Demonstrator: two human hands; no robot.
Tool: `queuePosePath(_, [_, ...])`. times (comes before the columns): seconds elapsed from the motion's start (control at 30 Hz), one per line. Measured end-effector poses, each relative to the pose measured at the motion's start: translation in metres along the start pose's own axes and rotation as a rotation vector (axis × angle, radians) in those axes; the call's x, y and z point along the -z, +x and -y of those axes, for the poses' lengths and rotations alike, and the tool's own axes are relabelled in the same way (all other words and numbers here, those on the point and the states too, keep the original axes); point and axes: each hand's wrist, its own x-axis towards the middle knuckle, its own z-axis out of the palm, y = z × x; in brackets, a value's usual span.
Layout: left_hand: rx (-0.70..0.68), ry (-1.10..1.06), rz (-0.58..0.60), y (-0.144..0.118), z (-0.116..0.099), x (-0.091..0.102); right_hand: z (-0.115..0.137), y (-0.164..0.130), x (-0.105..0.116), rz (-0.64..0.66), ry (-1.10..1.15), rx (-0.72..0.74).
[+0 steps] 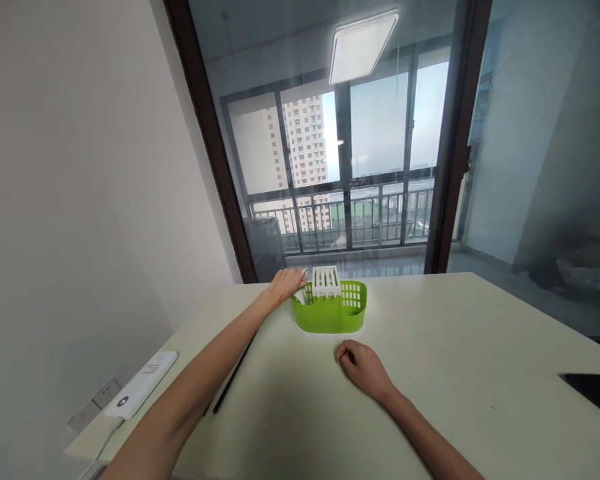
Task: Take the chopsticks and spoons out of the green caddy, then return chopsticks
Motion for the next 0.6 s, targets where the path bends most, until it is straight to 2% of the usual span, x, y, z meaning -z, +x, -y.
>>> queuePosePath(0.33, [0.162,-0.018,-0.047,0.015,0.023,0.029,0.000,0.001,0.001,0.004,0.004,0.005])
queuePosePath(0.6, [0.322,-0.111,-0.045,0.022,0.057,0.035,0.001,0.000,0.002,0.004,-0.006,0.005])
